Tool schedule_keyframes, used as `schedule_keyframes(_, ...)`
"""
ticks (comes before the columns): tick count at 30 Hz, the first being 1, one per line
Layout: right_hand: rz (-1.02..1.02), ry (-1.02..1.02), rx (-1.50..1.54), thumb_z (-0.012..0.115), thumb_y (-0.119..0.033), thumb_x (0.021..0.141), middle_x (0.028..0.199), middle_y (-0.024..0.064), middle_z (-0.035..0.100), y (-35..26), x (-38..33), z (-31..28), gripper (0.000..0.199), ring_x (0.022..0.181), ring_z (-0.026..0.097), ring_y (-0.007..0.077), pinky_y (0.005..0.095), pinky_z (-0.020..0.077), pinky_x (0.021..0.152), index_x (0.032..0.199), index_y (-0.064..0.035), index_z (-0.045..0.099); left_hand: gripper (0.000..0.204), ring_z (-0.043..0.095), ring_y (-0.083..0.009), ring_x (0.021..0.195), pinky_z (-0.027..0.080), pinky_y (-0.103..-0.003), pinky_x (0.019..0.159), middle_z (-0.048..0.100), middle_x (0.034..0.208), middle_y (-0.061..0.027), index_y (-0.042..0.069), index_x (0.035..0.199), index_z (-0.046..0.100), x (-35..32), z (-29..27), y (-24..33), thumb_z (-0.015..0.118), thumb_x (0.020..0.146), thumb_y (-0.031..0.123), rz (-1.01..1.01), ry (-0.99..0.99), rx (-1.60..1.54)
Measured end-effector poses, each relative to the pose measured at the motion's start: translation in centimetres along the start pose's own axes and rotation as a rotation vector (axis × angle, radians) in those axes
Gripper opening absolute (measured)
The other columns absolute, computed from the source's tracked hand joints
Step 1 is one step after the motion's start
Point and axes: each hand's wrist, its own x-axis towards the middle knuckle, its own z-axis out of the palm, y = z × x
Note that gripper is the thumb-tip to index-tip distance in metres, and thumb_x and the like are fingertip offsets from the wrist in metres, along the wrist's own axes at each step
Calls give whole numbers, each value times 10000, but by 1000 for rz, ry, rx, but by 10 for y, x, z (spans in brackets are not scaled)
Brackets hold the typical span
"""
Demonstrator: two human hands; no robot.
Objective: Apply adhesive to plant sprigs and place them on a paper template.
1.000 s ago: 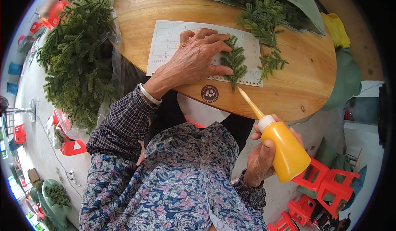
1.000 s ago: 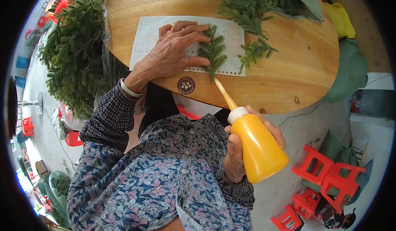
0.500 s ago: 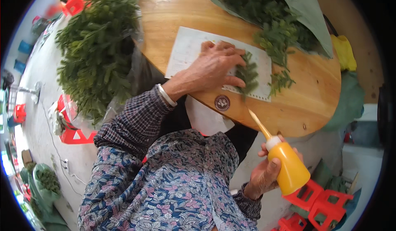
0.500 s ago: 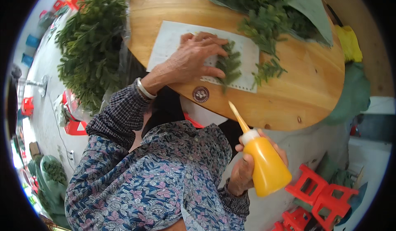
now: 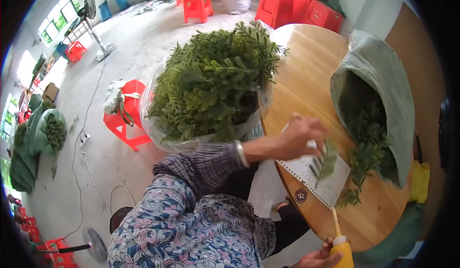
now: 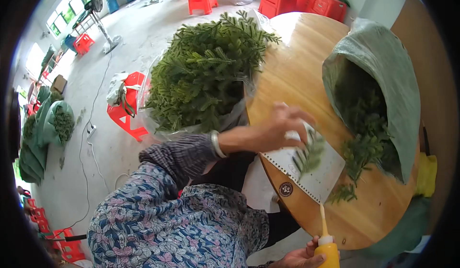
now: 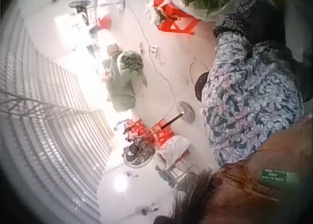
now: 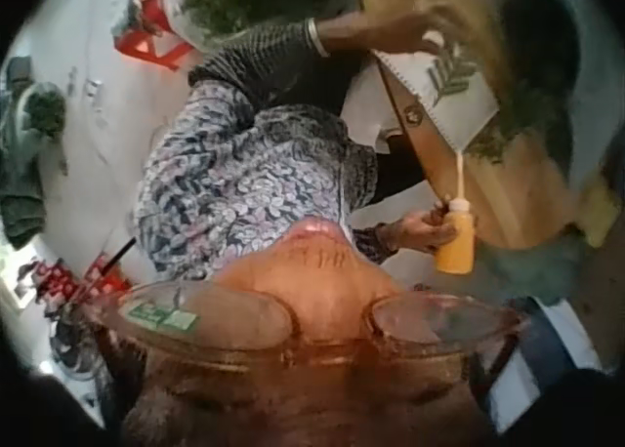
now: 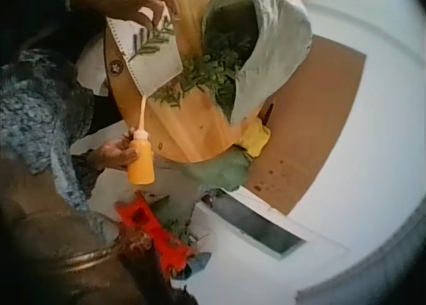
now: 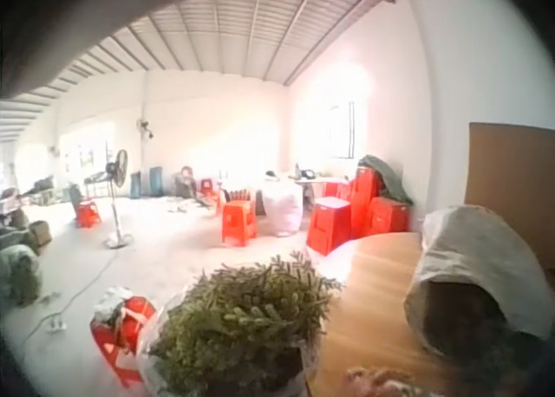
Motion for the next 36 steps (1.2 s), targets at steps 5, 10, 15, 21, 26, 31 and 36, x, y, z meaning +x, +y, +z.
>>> schedule_keyframes(5, -85, -39, -37, 572, -421, 921, 778, 44, 528, 7, 8, -2, 392, 651, 513, 145, 250, 458, 624, 957, -36, 514, 151, 630, -210, 812, 448, -354, 761, 681, 1028, -34, 147, 689, 663, -15, -114, -7, 778, 592, 146, 3, 189, 430)
schedule_keyframes(10, -8, -164, 117, 540, -197, 927, 989, 102, 516, 22, 23, -28, 289, 759, 534, 199, 283, 488, 690, 1171, -67, 455, 113, 425, -229, 1216, 247, -440, 957, 591, 1190, -6, 136, 794, 653, -75, -169, -16, 663, 776, 247, -214, 25, 1005)
schedule_keyframes(15, 15, -214, 59, 520, -149, 914, 1125, 161, 542, 16, 25, -39, 417, 771, 566, 213, 268, 496, 697, 1303, -58, 404, 125, 443, -256, 1207, 254, -455, 964, 579, 1218, -30, 125, 838, 653, -90, -168, -48, 678, 753, 214, -280, -49, 1037)
schedule_keyframes(21, 95, -100, -30, 555, -303, 872, 1088, 174, 586, 5, 22, -44, 490, 687, 583, 187, 218, 470, 620, 1258, -45, 397, 270, 544, -323, 1086, 417, -459, 868, 581, 1242, -109, 115, 929, 654, -68, -159, 8, 720, 673, 163, -336, -147, 1108)
schedule_keyframes(26, 18, -15, -82, 596, -341, 838, 1092, 178, 584, -6, 23, -46, 553, 663, 580, 187, 220, 462, 589, 1272, -76, 378, 242, 612, -302, 922, 489, -386, 756, 634, 1134, -120, 94, 943, 672, -52, -121, 35, 686, 703, 122, -492, -144, 1136)
schedule_keyframes(31, -23, 46, -88, 615, -360, 821, 1092, 176, 585, -14, 27, -55, 589, 652, 578, 188, 222, 459, 575, 1285, -92, 369, 168, 615, -223, 887, 502, -329, 749, 648, 1069, -78, 88, 939, 687, 8, -10, 56, 606, 793, 72, 111, -223, 636)
schedule_keyframes(36, -22, 78, -95, 609, -364, 827, 1087, 170, 586, -17, 26, -59, 582, 652, 580, 189, 214, 455, 572, 1284, -92, 372, 201, 565, -201, 871, 462, -309, 837, 624, 991, -57, 59, 1010, 631, 50, 89, 39, 612, 811, 71, 334, -210, 396)
